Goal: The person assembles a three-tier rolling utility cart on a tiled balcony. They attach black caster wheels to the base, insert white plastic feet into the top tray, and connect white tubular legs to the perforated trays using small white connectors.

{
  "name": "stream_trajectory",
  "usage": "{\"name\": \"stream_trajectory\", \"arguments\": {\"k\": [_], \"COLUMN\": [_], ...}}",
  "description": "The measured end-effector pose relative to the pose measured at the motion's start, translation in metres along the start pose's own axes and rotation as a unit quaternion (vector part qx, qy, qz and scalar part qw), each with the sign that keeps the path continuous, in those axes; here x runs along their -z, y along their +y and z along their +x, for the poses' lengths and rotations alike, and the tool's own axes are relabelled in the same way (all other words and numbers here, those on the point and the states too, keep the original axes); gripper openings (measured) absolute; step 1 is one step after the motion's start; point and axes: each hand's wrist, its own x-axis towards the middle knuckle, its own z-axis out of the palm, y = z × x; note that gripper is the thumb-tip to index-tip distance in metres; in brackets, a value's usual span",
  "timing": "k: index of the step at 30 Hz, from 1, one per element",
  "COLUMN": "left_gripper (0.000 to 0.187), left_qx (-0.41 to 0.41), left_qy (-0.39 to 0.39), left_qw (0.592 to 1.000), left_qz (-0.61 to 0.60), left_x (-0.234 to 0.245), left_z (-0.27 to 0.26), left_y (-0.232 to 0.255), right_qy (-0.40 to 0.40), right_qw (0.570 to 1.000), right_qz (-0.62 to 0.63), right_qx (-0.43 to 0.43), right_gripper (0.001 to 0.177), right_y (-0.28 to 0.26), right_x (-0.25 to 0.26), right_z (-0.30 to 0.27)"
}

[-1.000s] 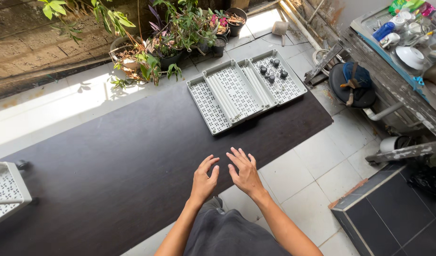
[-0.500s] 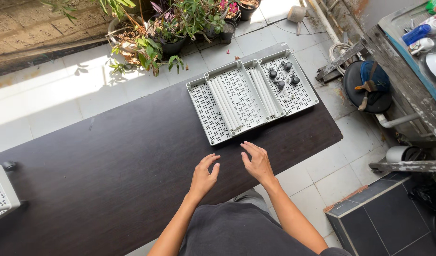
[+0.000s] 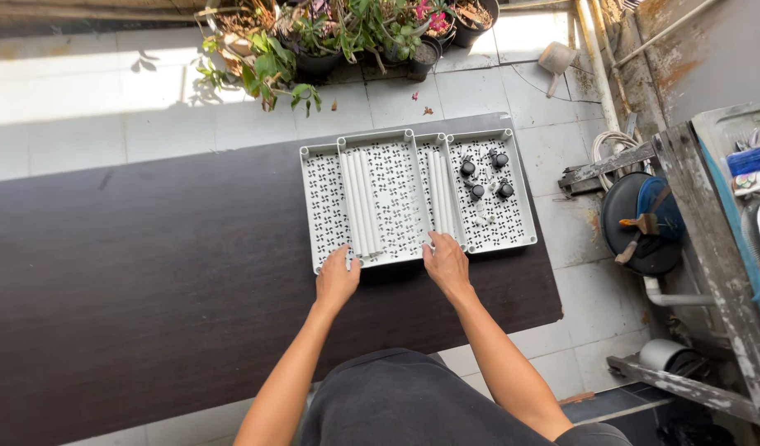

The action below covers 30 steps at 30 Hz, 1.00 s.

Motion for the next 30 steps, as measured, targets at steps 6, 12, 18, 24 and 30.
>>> {"name": "stream_trajectory", "arguments": {"k": [6,12,18,24,30], "left_gripper": [0.046,0.04,0.035,0.031,0.031], "left_qx": [0.072,0.098,0.095,0.062,0.061], "left_qy": [0.018,0.053,0.066,0.082,0.089], "left_qw": [0.996,0.992,0.993,0.995,0.994], "left_qz": [0.053,0.063,0.031,0.015,0.008], "left_x": [-0.045,-0.049,-0.048,-0.04,-0.022], "left_z": [0.041,0.049,0.044,0.038,0.03], "left_y": [0.003,0.01,0.008,0.004,-0.003], "right_qy": [-0.121,-0.165,-0.185,-0.16,-0.173], "right_qw": [0.99,0.984,0.981,0.986,0.984], "right_qz": [-0.047,-0.023,-0.031,0.038,0.016], "right_qx": [-0.055,-0.061,-0.054,-0.042,-0.04], "right_gripper": [0.04,0.04,0.027,0.025,0.025], "right_y": [0.048,0.059,0.056,0.055,0.041], "right_x": [-0.016,-0.026,-0.028,-0.028,-0.032], "right_z": [0.041,0.049,0.049,0.043,0.031]}}
